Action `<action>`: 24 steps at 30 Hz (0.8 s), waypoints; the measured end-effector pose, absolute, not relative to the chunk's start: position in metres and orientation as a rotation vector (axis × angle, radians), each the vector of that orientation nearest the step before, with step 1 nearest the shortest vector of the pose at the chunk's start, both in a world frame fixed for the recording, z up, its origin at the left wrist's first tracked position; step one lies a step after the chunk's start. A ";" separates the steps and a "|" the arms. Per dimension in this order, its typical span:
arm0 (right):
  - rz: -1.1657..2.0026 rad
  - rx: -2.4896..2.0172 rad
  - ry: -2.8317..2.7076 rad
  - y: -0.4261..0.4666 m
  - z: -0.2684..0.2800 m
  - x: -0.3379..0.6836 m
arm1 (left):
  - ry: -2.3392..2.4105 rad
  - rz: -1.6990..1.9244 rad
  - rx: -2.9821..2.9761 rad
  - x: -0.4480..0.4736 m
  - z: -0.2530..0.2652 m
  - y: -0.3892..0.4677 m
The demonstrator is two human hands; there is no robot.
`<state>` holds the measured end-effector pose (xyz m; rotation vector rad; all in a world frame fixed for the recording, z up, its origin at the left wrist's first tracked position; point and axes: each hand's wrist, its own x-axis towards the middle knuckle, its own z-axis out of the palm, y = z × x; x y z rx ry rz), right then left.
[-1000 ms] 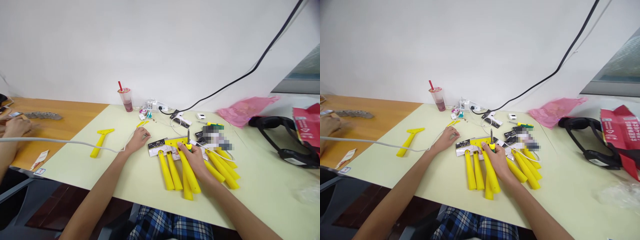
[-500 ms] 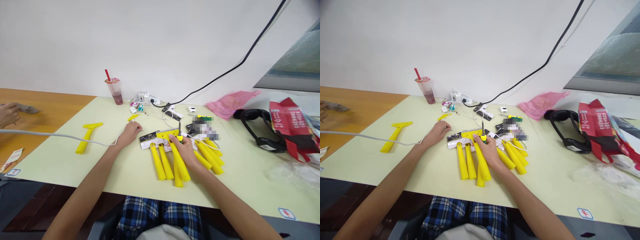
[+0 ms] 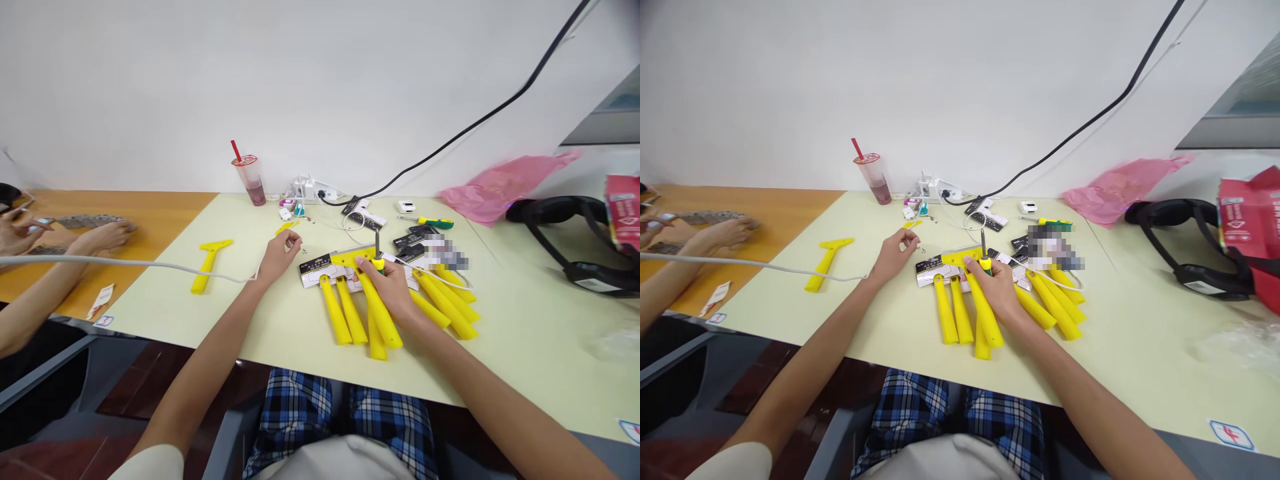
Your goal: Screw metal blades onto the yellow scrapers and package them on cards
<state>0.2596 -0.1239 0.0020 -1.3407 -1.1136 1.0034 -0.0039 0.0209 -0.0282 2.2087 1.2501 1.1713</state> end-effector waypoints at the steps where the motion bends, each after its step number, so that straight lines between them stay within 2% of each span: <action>1: 1.003 -1.334 -1.111 -0.124 0.002 0.260 | 1.246 1.177 2.201 -0.004 -0.028 0.021; 24: 1.035 -1.299 -1.131 -0.124 0.004 0.258 | 1.161 1.094 2.383 -0.005 -0.030 0.024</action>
